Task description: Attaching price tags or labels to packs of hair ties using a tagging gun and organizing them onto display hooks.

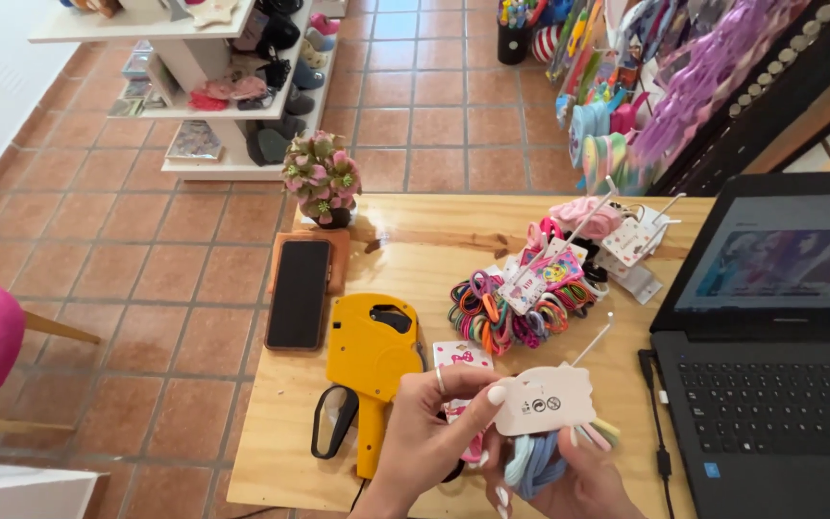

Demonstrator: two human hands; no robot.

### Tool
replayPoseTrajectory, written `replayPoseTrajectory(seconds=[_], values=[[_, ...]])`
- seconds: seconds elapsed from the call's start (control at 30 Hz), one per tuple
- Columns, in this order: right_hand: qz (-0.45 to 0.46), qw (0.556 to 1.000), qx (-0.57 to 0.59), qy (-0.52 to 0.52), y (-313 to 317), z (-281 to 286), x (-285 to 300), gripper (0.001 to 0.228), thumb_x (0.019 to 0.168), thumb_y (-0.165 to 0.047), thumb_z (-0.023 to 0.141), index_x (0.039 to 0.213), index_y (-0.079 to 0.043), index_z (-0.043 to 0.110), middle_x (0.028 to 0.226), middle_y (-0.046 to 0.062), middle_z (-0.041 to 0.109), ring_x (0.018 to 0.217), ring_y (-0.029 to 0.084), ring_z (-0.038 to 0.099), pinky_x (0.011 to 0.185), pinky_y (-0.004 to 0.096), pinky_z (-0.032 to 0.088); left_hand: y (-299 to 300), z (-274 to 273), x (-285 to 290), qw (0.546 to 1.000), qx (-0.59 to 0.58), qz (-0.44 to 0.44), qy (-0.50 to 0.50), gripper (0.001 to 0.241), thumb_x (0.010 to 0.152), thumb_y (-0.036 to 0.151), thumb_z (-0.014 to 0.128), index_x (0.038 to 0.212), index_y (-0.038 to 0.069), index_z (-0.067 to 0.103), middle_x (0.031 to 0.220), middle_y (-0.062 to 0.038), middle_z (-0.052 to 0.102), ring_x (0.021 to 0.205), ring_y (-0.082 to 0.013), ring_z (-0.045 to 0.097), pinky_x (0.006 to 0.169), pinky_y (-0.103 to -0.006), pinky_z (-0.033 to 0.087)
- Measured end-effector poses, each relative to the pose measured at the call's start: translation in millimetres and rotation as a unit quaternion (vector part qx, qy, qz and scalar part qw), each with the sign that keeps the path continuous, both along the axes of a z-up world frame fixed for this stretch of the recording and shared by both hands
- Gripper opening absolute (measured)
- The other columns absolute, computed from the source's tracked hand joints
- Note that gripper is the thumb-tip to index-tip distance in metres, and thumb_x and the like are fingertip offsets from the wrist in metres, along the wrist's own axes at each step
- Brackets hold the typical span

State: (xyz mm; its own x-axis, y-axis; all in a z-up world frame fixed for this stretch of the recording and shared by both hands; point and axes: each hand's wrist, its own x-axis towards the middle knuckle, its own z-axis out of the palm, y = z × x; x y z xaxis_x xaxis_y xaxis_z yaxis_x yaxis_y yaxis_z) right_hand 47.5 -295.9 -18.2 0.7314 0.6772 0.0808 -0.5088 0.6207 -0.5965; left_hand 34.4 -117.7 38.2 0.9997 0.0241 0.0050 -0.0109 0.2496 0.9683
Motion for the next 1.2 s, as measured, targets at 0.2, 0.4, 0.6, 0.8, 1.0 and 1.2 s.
replayPoseTrajectory(seconds=[0.2, 0.4, 0.6, 0.8, 1.0, 1.2], values=[[0.02, 0.999, -0.022, 0.03, -14.5, -50.2, 0.1, 0.046, 0.101, -0.02, 0.058, 0.129, 0.014, 0.051, 0.105, 0.034, 0.062, 0.076, 0.036, 0.061, 0.06, 0.042, 0.052, 5.5, -15.3, 2.4, 0.994, 0.056, 0.095, 0.0, 0.017, 0.09, 0.018, 0.076, 0.092, 0.003, 0.082, 0.079, -0.005, 0.08, 0.069, -0.0063, 0.066, 0.057, -0.023, 0.052], [0.042, 0.987, -0.109, 0.11, -27.2, -70.0, -3.1, 0.044, 0.09, -0.011, 0.069, 0.124, 0.015, 0.06, 0.085, 0.025, 0.061, 0.061, 0.029, 0.059, 0.053, 0.034, 0.046, 16.3, -9.9, 7.7, 0.989, -0.018, 0.15, -0.004, 0.016, 0.091, 0.01, 0.074, 0.095, -0.005, 0.078, 0.079, -0.017, 0.081, 0.057, -0.0168, 0.071, 0.05, -0.0259, 0.062], [0.008, 0.981, -0.192, 0.034, -26.0, -56.3, -5.1, 0.035, 0.094, -0.01, 0.067, 0.119, 0.014, 0.07, 0.077, 0.028, 0.065, 0.058, 0.026, 0.057, 0.056, 0.031, 0.046, 18.9, -9.3, 10.3, 0.986, 0.008, 0.161, 0.037, 0.025, 0.09, 0.02, 0.073, 0.097, -0.004, 0.077, 0.082, -0.022, 0.084, 0.057, -0.0253, 0.08, 0.043, -0.0274, 0.065], [-0.098, 0.914, -0.38, -0.103, -28.6, -43.4, -6.6, 0.019, 0.089, -0.012, 0.076, 0.101, 0.001, 0.08, 0.08, 0.013, 0.081, 0.054, 0.016, 0.065, 0.051, 0.027, 0.055, 23.4, -19.7, 5.6, 0.983, 0.032, 0.178, 0.024, 0.023, 0.093, 0.023, 0.07, 0.096, 0.0, 0.074, 0.06, -0.016, 0.076, 0.047, -0.0197, 0.073, 0.047, -0.026, 0.062], [-0.306, 0.821, -0.449, -0.175, -65.0, -49.8, 3.8, 0.015, 0.091, -0.012, 0.07, 0.102, -0.003, 0.075, 0.071, 0.009, 0.076, 0.055, 0.013, 0.066, 0.052, 0.023, 0.055, 30.7, -28.7, -1.0, 0.975, 0.061, 0.214, 0.017, 0.02, 0.092, 0.022, 0.072, 0.094, 0.002, 0.076, 0.053, -0.009, 0.07, 0.041, -0.0145, 0.067, 0.04, -0.0231, 0.056], [-0.27, 0.627, -0.678, -0.271, -84.1, -50.4, 40.2, 0.055, 0.083, -0.02, 0.075, 0.137, -0.017, 0.065, 0.128, 0.003, 0.073, 0.116, 0.016, 0.064, 0.097, 0.033, 0.052, 31.8, -30.1, -7.7, 0.967, 0.106, 0.229, -0.025, 0.018, 0.095, 0.018, 0.069, 0.089, 0.001, 0.074, 0.082, -0.006, 0.074, 0.076, -0.0119, 0.066, 0.065, -0.0237, 0.055]])
